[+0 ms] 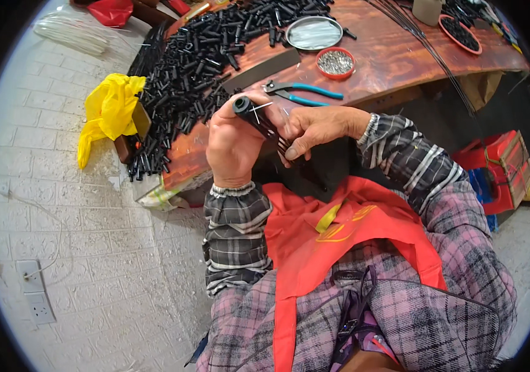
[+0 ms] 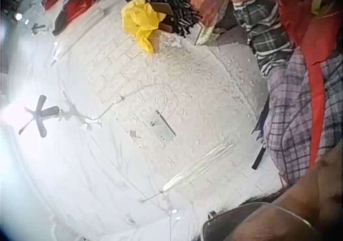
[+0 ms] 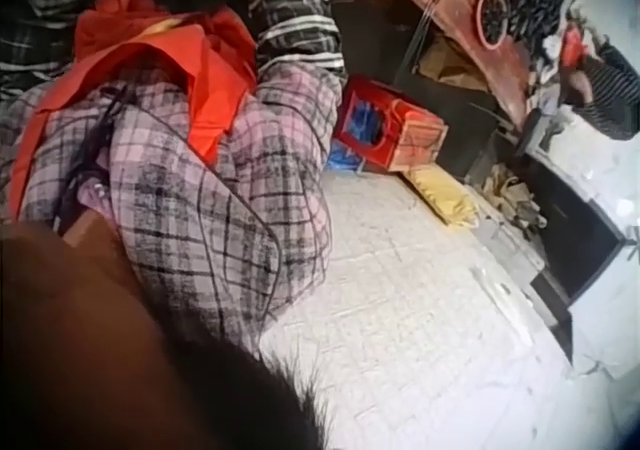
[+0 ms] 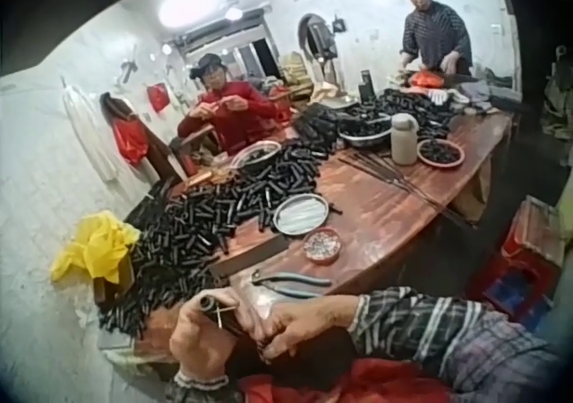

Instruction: Assembling wiring harnesses by attaching connectors and sleeves using pliers.

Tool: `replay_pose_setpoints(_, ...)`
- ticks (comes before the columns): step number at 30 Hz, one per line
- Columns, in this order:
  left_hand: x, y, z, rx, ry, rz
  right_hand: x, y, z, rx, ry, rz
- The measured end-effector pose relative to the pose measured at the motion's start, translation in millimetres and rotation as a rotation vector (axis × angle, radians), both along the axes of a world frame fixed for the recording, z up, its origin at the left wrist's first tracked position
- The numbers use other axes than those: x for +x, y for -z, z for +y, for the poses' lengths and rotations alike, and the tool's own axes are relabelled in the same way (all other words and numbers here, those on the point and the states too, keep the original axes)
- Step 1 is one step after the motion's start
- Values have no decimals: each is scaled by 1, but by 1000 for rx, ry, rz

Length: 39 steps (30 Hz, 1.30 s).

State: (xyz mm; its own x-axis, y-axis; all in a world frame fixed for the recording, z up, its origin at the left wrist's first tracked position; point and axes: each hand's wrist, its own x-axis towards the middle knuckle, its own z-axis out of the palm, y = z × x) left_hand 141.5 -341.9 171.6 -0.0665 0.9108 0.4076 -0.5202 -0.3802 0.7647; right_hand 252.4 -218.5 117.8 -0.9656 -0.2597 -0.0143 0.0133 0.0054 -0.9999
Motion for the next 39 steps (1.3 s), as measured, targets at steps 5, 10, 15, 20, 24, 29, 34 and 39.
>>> replay_pose_setpoints(5, 1, 45, 7, 45, 45, 44, 2, 31, 2, 23, -66, -41)
replay_pose_setpoints(10, 0, 63, 1, -11, -106, -65, 16, -8, 8, 71, 336, 117)
replay_pose_setpoints(15, -2, 76, -8, -105, -306, -78, 5, -36, -7, 491, 581, 311)
replay_pose_setpoints(20, -4, 85, -9, -112, -291, -165, 0, -34, -10, 594, 636, 434)
replay_pose_setpoints(24, -10, 90, -11, -100, -249, -191, -12, -27, -10, 691, 569, 506)
replay_pose_setpoints(29, -12, 83, -15, -115, -344, -180, -20, -23, -14, 820, 582, 565)
replay_pose_setpoints(34, -19, 73, -45, -119, -381, -46, -28, 3, 18, 779, 509, 283)
replay_pose_setpoints(39, -20, 62, -77, -149, -452, 209, -50, 30, 9, 1552, 489, 106)
